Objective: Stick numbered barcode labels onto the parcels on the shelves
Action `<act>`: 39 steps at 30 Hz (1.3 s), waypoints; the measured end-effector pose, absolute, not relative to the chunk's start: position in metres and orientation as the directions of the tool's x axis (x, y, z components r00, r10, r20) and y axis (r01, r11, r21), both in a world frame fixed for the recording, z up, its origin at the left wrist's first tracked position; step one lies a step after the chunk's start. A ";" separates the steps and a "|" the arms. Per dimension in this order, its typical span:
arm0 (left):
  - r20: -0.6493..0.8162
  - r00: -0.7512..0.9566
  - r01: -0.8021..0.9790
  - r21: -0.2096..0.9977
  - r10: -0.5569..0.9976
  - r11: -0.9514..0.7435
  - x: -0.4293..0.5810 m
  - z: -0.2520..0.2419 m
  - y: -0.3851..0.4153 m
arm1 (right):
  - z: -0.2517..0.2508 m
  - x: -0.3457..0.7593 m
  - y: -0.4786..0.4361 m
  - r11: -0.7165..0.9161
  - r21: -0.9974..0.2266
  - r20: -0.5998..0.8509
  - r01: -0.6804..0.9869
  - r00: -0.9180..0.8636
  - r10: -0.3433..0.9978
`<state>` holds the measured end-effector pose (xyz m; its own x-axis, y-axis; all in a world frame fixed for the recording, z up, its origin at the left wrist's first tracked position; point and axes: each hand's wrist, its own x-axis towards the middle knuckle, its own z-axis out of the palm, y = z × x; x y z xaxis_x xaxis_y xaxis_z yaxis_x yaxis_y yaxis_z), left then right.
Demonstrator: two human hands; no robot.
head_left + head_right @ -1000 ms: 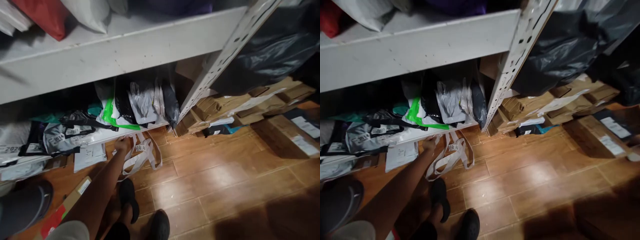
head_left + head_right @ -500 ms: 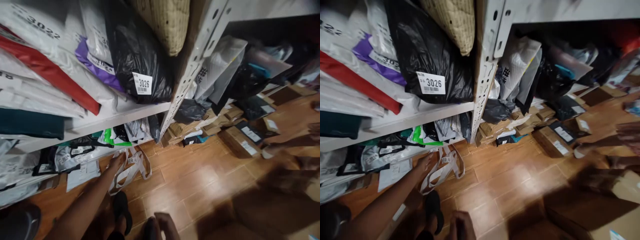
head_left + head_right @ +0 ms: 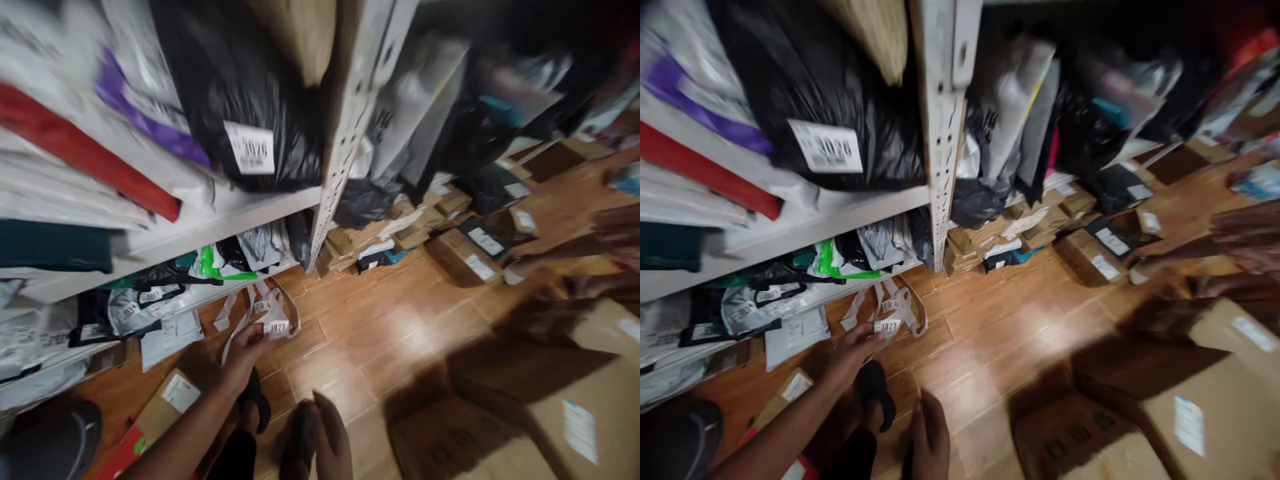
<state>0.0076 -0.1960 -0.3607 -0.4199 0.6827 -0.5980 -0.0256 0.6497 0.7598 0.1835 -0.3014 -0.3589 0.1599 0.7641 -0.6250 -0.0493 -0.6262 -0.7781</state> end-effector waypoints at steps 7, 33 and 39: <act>-0.531 -0.254 -0.132 0.847 0.808 0.515 0.074 -0.109 -0.250 | -0.128 0.201 -0.226 -0.467 -0.819 -0.477 -0.334 -0.055 0.877; 0.132 -0.262 0.927 0.310 0.956 0.211 -0.001 -0.001 -0.019 | -0.086 0.119 -0.057 -0.197 -0.489 -0.468 -0.850 0.065 0.881; 0.369 0.116 0.993 -0.022 0.922 -0.116 0.011 -0.018 -0.036 | -0.097 0.145 -0.044 -0.163 -0.628 -0.307 -0.761 0.050 0.950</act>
